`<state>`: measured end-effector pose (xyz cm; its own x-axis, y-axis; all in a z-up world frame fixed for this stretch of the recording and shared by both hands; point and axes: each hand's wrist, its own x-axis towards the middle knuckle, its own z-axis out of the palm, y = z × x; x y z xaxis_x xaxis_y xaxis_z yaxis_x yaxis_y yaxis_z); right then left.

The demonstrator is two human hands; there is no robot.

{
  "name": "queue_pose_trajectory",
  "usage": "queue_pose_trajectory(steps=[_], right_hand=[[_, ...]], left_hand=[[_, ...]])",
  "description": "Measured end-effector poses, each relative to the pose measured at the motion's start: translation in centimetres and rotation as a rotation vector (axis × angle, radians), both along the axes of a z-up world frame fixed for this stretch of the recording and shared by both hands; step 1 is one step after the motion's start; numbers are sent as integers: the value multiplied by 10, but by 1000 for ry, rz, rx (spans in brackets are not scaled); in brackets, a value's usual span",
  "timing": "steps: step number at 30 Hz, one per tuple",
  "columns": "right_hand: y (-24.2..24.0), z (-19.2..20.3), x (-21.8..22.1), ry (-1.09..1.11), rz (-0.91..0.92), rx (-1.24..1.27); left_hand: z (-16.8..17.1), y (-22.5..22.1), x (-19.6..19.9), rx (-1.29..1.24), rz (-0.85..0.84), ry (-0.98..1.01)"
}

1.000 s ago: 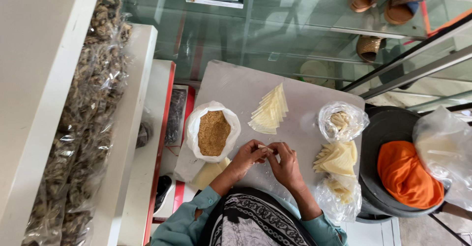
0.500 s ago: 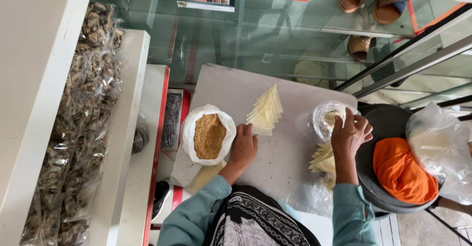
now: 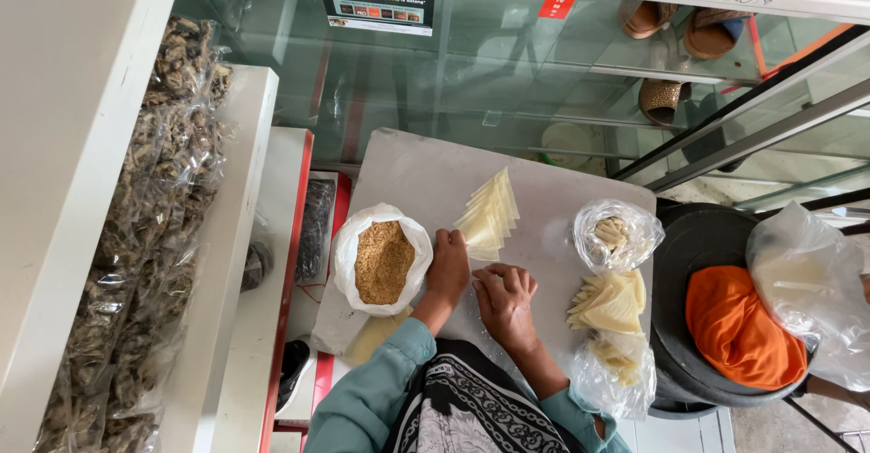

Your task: The person places small portions of a filling onto dough sheets and rolls them into triangular shapes by hand.

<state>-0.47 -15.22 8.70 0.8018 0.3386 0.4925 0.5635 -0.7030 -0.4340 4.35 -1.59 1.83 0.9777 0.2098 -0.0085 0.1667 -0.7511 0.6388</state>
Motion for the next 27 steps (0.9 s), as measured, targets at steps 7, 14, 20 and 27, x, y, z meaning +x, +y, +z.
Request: queue_pose_trajectory(steps=[7, 14, 20, 27], right_hand=[[-11, -12, 27, 278, -135, 148], [-24, -31, 42, 364, -176, 271], [-21, -28, 48, 387, -176, 273], [2, -9, 45, 432, -112, 256]], left_hand=[[19, -1, -2, -215, 19, -114], [11, 0, -8, -159, -44, -287], [-4, -3, -21, -828, 233, 233], [-32, 13, -46, -962, 211, 283]])
